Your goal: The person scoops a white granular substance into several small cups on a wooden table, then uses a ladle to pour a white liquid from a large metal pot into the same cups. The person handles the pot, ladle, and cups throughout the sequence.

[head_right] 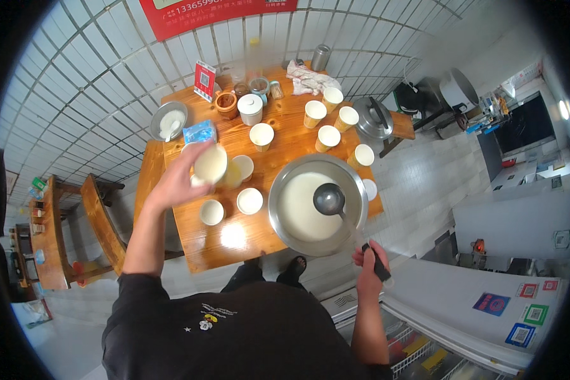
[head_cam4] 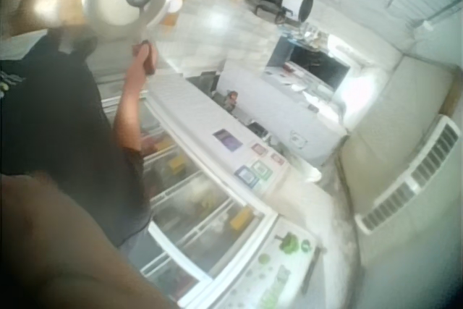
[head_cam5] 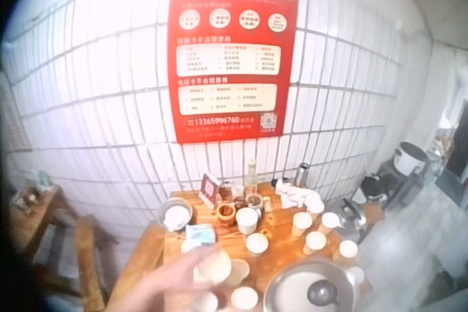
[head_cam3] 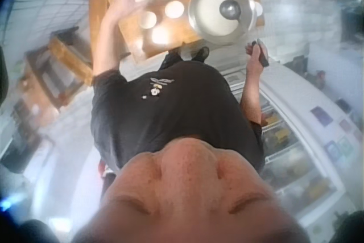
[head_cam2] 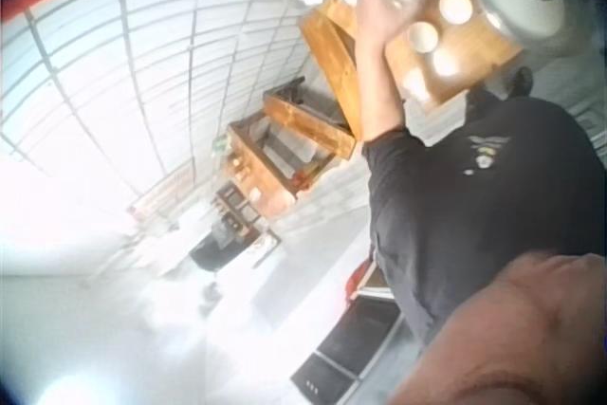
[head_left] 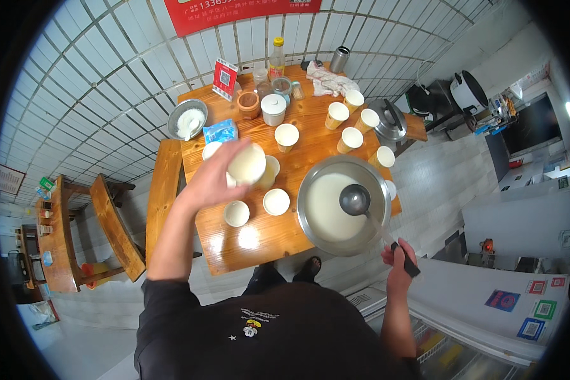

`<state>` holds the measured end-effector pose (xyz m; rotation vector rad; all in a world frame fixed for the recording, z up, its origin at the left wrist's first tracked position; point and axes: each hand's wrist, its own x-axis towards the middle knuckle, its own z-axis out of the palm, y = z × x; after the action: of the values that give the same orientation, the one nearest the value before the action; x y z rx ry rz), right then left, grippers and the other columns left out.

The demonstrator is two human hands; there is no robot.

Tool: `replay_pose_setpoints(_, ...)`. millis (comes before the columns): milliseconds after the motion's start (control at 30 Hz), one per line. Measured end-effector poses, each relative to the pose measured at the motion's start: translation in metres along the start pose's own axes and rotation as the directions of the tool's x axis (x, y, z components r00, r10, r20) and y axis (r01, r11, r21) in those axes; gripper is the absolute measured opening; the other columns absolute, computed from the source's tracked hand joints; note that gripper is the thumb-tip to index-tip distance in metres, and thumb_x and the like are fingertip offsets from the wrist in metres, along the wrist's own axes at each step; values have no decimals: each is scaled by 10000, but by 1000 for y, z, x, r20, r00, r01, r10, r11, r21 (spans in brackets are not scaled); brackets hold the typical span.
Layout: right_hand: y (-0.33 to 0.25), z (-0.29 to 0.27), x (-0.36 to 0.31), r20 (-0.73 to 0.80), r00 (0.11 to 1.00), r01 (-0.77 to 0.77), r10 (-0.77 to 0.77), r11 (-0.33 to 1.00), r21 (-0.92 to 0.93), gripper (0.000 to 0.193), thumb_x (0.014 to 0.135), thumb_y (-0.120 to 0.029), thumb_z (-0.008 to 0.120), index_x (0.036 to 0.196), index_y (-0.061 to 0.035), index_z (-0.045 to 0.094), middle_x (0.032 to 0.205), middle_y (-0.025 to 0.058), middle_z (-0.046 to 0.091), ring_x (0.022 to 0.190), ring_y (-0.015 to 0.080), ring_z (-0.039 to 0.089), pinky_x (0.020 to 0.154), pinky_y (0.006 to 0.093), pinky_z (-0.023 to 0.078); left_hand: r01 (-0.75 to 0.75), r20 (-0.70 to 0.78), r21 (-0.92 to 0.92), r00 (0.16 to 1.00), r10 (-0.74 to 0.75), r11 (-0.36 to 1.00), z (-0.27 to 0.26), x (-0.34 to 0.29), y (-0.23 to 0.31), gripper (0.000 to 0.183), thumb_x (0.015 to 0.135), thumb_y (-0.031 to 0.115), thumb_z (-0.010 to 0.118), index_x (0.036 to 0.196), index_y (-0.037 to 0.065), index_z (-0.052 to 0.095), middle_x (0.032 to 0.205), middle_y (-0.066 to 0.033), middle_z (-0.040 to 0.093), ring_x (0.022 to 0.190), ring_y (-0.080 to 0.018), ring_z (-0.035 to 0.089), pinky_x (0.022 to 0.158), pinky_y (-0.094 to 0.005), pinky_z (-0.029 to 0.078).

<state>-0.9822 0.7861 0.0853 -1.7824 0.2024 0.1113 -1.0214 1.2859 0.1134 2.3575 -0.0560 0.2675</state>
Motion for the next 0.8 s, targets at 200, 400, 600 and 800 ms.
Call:
replay_pose_setpoints(200, 23, 1, 23, 62, 994, -94, 94, 996, -6, 369, 1030, -209, 577, 1318, 20, 578, 975, 135, 715, 820, 172, 696, 737, 290, 555, -6, 379, -374, 912, 158, 927, 11, -75, 100, 951, 713, 240, 840, 1537, 58, 402, 1420, -203, 542, 1302, -369, 546, 1101, -435, 441)
replay_pose_setpoints(400, 53, -3, 31, 91, 995, 44, -47, 999, 28, 322, 995, -157, 633, 1270, 11, 638, 990, 100, 720, 826, 164, 692, 752, 303, 559, 63, 347, -491, 929, 129, 869, 57, -122, 130, 1128, 663, 361, 947, 1566, 47, 347, 1433, -189, 541, 1316, -356, 529, 1110, -445, 415)
replay_pose_setpoints(600, 62, -5, 36, 268, 851, 513, -452, 824, -241, 314, 948, -120, 689, 1229, 21, 673, 898, 115, 729, 795, 175, 687, 739, 302, 538, 236, 431, -441, 902, -26, 866, 66, -150, 147, 1189, 600, 373, 993, 1562, 69, 365, 1441, -160, 544, 1330, -319, 528, 1124, -434, 405)
replay_pose_setpoints(800, 71, 7, 31, 223, 963, 172, -152, 982, -74, 340, 976, -176, 657, 1268, -2, 658, 907, 115, 737, 782, 180, 704, 746, 299, 554, 403, 463, -428, 866, -186, 809, 55, -150, 151, 1004, 603, 308, 994, 1435, 54, 493, 1383, -141, 572, 1302, -294, 551, 1116, -410, 423)
